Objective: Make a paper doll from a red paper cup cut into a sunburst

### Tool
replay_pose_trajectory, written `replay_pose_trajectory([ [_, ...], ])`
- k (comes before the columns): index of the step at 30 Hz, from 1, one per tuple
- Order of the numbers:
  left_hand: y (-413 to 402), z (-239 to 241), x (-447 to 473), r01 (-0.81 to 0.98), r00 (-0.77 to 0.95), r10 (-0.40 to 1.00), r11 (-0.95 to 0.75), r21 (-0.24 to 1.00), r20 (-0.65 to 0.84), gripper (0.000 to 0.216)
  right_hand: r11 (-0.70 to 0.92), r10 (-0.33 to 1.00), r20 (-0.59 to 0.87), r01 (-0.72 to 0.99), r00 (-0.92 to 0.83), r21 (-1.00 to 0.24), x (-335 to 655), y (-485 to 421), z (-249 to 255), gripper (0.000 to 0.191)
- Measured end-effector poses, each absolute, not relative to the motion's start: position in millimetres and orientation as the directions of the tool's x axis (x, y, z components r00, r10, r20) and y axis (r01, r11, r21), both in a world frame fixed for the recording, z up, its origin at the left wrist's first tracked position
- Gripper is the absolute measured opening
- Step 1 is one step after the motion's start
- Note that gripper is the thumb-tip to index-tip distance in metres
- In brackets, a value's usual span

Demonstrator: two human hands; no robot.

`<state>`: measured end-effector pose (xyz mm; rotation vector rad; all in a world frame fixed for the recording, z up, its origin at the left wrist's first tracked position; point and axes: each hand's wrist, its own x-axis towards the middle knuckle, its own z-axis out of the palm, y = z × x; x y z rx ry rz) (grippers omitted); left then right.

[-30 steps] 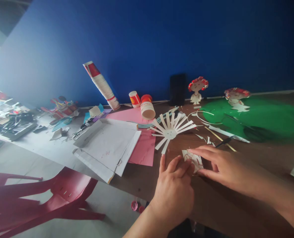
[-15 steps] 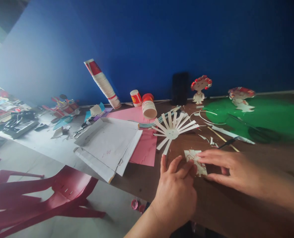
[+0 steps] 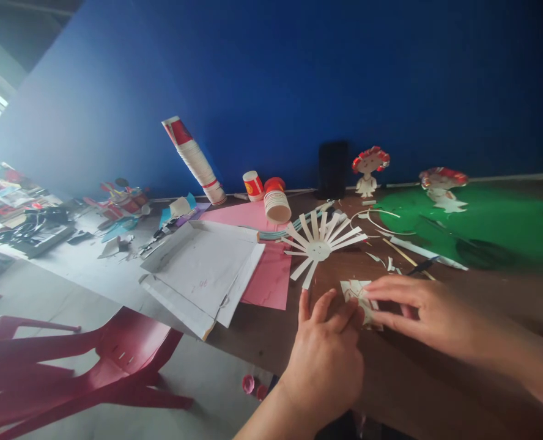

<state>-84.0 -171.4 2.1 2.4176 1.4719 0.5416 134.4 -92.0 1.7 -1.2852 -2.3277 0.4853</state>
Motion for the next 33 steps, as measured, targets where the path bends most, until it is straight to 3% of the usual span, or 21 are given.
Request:
replay_pose_trajectory([
  [6,-171.9,1.6,-84.1,0.788,0.41,0.893,-0.45,0.421,0.187,0.047,0.392,0.92,0.203,0.797,-0.336,-0.459,130.9,-85.0,1.0,0.032],
  [12,-172.2,1.2,-84.3,0.784,0.411,0.894,-0.447,0.431,0.178,0.05,0.411,0.911,0.16,0.821,-0.379,-0.396,120.7,-89.3,-4.9,0.03],
  [20,-171.0,-6.3,-84.7,0.778,0.416,0.884,-0.468,0.418,0.215,0.053,0.359,0.93,0.143,0.746,-0.339,-0.561,120.2,-82.1,-15.4,0.025],
  [27,-172.8,-14.2,-82.6,0.802,0.378,0.87,-0.479,0.357,0.318,0.057,0.223,0.945,0.023,0.589,-0.326,-0.777,118.4,-74.8,-18.7,0.029],
  [30,-174.2,-20.4,-81.8,0.813,0.33,0.859,-0.469,0.345,0.392,0.056,0.176,0.975,0.076,0.512,-0.21,-0.84,127.2,-66.2,1.8,0.033],
  [33,-174.9,-25.5,-81.4,0.836,0.232,0.876,-0.402,0.374,0.423,0.054,0.094,0.993,0.115,0.41,0.025,-0.907,145.8,-56.2,24.4,0.035],
])
